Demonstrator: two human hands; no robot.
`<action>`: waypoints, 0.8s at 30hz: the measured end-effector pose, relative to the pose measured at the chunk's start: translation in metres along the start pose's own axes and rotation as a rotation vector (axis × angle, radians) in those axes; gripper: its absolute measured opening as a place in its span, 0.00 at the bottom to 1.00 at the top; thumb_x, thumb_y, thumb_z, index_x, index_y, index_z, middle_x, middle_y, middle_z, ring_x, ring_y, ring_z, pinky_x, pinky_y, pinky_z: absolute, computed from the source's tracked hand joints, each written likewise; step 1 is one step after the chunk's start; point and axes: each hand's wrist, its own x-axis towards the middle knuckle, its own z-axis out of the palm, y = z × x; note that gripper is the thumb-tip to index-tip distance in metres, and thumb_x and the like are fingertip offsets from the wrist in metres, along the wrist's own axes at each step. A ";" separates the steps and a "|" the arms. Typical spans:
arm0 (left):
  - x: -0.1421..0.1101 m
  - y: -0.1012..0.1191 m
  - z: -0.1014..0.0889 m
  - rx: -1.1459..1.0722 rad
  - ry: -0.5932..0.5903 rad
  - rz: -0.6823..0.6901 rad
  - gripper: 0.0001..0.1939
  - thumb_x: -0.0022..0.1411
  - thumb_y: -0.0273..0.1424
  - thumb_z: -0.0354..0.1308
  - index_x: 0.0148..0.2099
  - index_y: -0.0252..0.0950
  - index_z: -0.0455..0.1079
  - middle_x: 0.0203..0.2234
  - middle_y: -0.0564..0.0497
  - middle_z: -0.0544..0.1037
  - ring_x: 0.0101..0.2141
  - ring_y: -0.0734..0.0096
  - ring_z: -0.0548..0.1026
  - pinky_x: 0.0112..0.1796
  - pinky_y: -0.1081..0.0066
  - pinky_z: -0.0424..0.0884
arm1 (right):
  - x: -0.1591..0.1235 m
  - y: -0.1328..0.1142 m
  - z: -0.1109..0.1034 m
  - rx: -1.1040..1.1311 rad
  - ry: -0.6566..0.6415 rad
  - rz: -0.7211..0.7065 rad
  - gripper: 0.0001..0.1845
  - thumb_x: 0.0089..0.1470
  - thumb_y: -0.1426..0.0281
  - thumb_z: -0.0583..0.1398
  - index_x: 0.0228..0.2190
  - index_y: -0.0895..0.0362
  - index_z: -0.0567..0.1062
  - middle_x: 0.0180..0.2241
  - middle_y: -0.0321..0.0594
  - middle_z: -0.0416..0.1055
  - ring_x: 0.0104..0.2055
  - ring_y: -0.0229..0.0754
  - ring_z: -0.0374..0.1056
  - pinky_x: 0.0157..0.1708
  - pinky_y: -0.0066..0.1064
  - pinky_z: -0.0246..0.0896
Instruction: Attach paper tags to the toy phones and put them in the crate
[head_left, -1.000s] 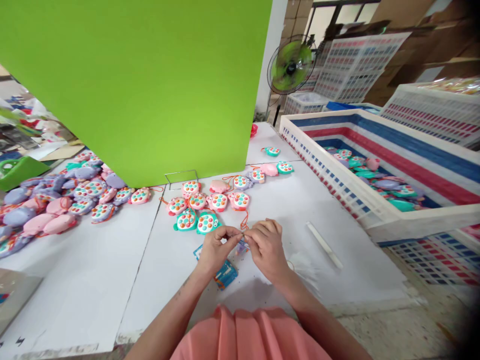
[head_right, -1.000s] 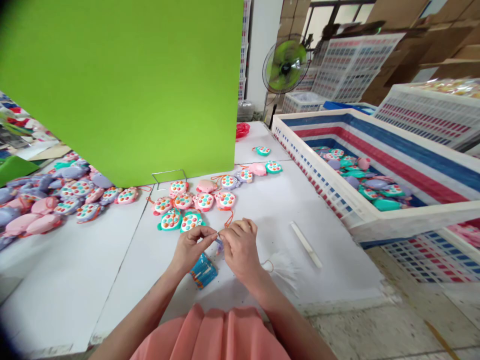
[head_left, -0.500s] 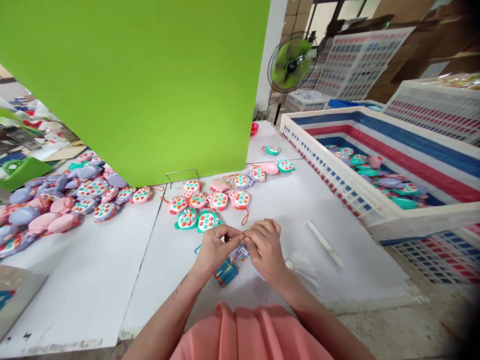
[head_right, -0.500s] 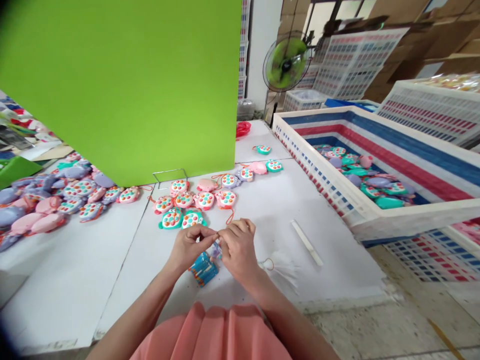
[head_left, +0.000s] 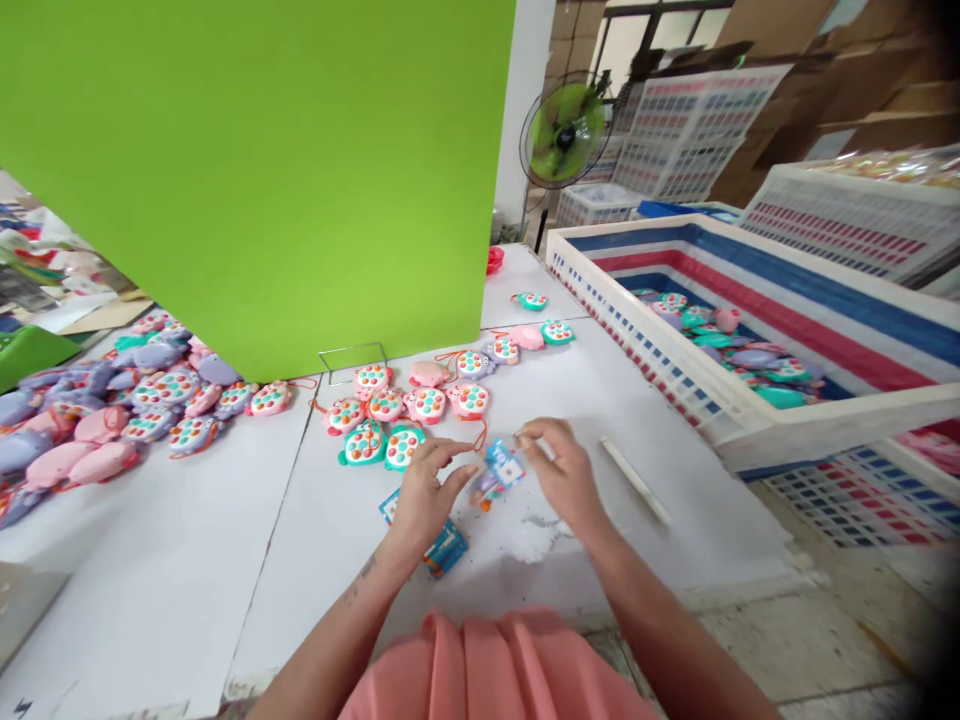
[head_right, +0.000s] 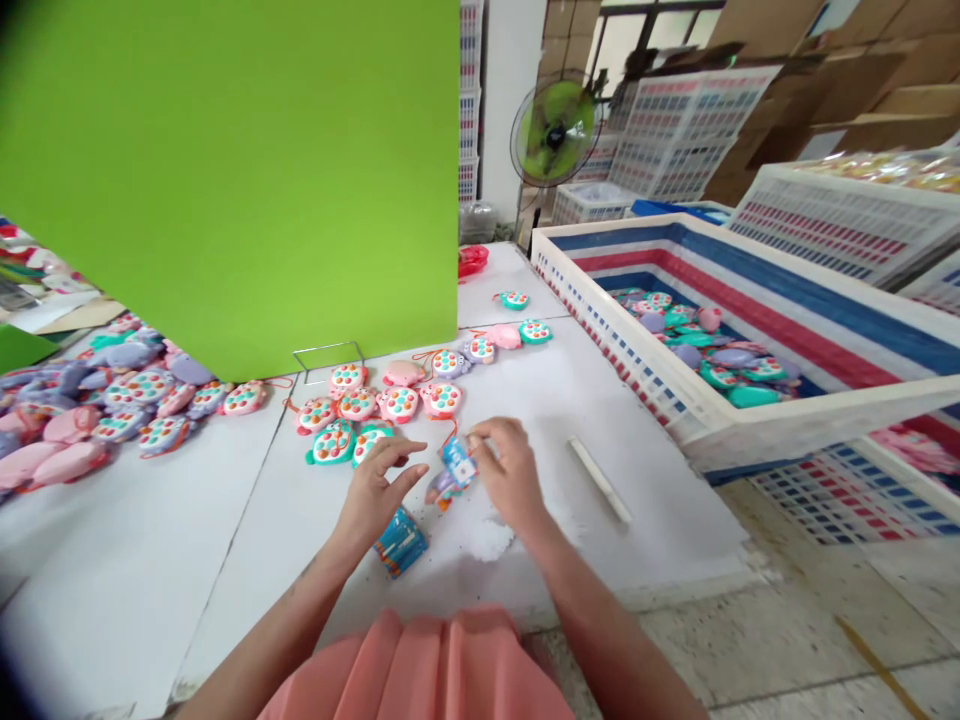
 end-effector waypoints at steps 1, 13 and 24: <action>-0.003 -0.005 0.005 0.019 -0.057 -0.030 0.12 0.60 0.33 0.56 0.45 0.38 0.72 0.39 0.47 0.74 0.38 0.67 0.71 0.40 0.67 0.69 | 0.012 0.011 -0.014 -0.032 0.059 0.013 0.06 0.55 0.69 0.55 0.31 0.55 0.71 0.32 0.39 0.71 0.38 0.43 0.65 0.40 0.35 0.59; -0.039 -0.012 0.077 0.416 -0.657 0.208 0.40 0.47 0.42 0.65 0.61 0.39 0.56 0.51 0.43 0.66 0.48 0.53 0.64 0.49 0.57 0.63 | 0.122 0.076 -0.197 -0.760 0.764 -0.070 0.21 0.59 0.65 0.51 0.48 0.66 0.69 0.49 0.63 0.64 0.55 0.62 0.55 0.50 0.55 0.42; -0.013 -0.035 0.052 -0.020 -0.419 -0.071 0.21 0.51 0.21 0.51 0.48 0.36 0.70 0.36 0.49 0.75 0.37 0.68 0.72 0.40 0.71 0.66 | -0.030 0.043 0.015 0.072 -0.655 0.069 0.40 0.45 0.65 0.65 0.58 0.51 0.58 0.56 0.45 0.62 0.54 0.48 0.62 0.52 0.40 0.59</action>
